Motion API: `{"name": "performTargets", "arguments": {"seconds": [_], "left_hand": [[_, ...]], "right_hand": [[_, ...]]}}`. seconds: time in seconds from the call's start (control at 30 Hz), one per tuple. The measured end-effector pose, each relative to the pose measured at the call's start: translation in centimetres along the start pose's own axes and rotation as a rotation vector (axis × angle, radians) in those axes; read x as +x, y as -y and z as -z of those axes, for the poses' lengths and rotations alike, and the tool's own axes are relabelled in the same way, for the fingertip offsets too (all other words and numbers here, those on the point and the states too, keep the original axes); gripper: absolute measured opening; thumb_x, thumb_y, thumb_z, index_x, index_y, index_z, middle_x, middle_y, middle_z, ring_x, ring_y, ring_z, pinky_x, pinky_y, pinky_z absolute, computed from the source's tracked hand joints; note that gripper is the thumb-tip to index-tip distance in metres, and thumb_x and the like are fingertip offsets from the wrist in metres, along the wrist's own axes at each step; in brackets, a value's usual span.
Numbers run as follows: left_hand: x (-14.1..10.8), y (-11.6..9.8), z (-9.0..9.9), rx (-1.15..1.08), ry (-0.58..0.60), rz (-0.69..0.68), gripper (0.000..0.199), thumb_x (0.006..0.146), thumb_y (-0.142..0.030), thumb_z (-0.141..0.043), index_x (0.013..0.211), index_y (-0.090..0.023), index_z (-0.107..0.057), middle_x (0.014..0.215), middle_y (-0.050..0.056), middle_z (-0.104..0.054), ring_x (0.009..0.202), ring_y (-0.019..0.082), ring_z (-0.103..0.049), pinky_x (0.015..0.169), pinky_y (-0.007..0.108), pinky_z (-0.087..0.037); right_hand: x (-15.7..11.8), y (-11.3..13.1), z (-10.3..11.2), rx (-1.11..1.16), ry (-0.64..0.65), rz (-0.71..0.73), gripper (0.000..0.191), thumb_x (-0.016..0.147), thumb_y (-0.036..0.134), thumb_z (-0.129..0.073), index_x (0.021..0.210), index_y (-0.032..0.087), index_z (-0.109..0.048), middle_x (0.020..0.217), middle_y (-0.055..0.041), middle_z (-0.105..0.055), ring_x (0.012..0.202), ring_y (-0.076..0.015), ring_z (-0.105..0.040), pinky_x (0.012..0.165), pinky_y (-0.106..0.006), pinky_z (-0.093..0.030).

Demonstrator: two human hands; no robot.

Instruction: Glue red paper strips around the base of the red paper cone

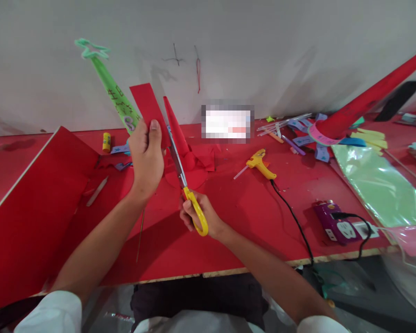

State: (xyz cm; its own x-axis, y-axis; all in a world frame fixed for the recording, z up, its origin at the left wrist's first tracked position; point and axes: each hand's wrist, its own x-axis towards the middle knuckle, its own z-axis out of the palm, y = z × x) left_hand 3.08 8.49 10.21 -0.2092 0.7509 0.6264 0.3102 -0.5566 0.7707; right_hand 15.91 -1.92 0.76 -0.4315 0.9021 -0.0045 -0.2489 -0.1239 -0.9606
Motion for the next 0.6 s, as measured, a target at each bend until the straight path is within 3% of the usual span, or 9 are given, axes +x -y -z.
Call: {"name": "performTargets", "arguments": {"seconds": [0.6], "left_hand": [[0.01, 0.06, -0.11, -0.075, 0.027, 0.070, 0.057, 0.100, -0.073, -0.050, 0.076, -0.023, -0.039, 0.072, -0.002, -0.036, 0.063, 0.011, -0.038, 0.057, 0.026, -0.045]], "right_hand": [[-0.16, -0.02, -0.22, 0.115, 0.041, 0.011, 0.074, 0.076, 0.095, -0.060, 0.083, 0.022, -0.050, 0.045, 0.0104, -0.047, 0.028, -0.0067, -0.040, 0.029, -0.017, -0.030]]}}
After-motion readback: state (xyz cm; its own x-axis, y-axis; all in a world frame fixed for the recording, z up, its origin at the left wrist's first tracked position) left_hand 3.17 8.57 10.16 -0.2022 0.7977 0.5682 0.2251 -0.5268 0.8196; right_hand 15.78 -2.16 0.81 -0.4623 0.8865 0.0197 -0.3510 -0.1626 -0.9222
